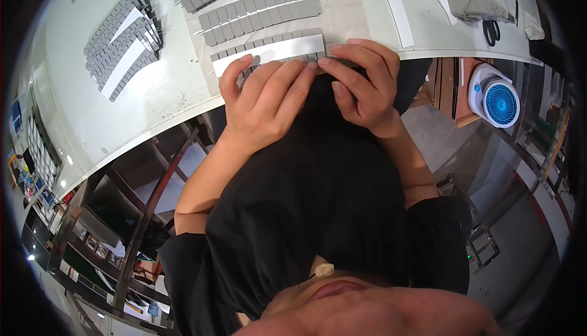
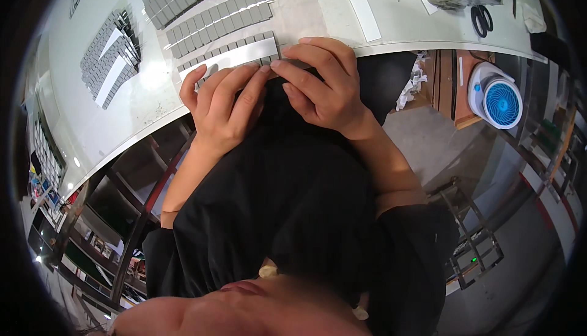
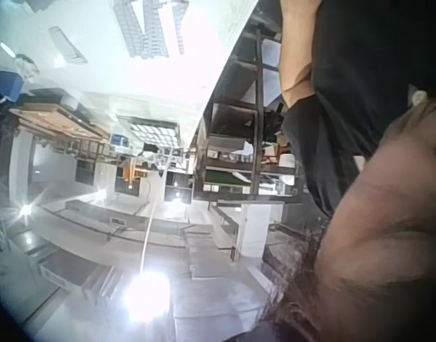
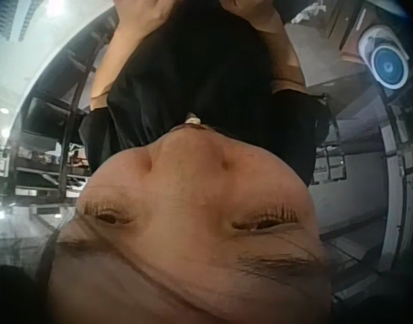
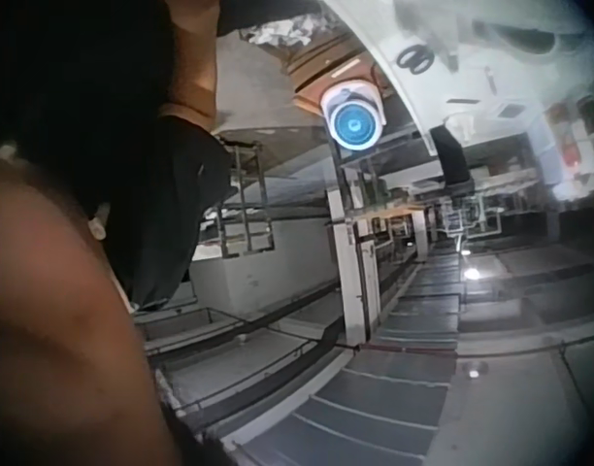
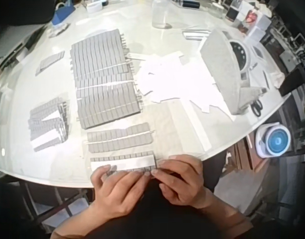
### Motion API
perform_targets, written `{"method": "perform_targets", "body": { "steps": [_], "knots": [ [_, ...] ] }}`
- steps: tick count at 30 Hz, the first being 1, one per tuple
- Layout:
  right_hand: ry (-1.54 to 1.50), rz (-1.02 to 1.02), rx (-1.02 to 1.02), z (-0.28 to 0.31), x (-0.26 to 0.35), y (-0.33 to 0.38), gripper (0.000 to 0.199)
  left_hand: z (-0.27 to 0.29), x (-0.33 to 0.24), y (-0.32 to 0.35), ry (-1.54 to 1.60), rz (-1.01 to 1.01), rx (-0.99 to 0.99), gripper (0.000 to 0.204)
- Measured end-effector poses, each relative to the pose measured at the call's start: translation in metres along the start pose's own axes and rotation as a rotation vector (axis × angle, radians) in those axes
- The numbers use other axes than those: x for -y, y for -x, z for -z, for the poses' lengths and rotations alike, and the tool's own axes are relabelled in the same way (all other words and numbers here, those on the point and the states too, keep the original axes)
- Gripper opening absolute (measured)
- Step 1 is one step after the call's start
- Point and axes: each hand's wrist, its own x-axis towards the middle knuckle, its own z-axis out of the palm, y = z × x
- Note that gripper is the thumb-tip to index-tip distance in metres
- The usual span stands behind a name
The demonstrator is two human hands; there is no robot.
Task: The person cuts a solar cell piece with scissors, applies strips of tape across rows of solar cell segments, and presses them down by hand.
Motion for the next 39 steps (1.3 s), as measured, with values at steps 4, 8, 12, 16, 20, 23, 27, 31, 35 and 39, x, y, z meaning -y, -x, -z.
{"method": "perform_targets", "body": {
  "steps": [4,8,12,16,20,23,27,31,35,39],
  "knots": [
    [-0.005,0.000,-0.004,0.000,-0.001,0.000,0.021,-0.001,0.001,0.001,-0.003,-0.009,-0.008,0.023],
    [-0.007,-0.004,-0.005,0.000,0.000,-0.001,0.021,0.000,0.001,0.001,-0.008,-0.011,-0.005,0.024],
    [-0.001,-0.003,-0.011,-0.001,0.000,-0.001,0.020,0.000,0.002,0.001,0.000,-0.015,-0.001,0.025],
    [0.010,0.003,-0.011,-0.002,0.000,-0.001,0.022,-0.001,0.003,0.002,-0.005,-0.017,-0.017,0.024],
    [0.005,-0.012,0.004,0.001,0.002,-0.003,0.020,0.000,0.002,0.001,0.011,-0.016,-0.017,0.023],
    [0.006,-0.001,0.003,0.002,0.002,-0.001,0.020,0.001,0.002,0.003,0.016,-0.046,-0.073,0.023],
    [0.009,0.000,0.020,0.004,0.002,-0.001,0.020,0.018,0.006,0.015,0.055,-0.073,-0.064,0.024],
    [0.041,0.060,0.029,0.005,0.008,-0.003,0.021,0.036,0.023,0.033,0.037,-0.044,-0.063,0.020],
    [-0.024,0.122,0.039,-0.006,0.016,-0.006,0.023,0.045,0.043,0.046,-0.006,0.027,-0.014,0.023],
    [-0.018,0.130,0.063,-0.019,0.027,-0.007,0.025,0.046,0.049,0.048,-0.017,0.050,-0.010,0.026]
  ]
}}
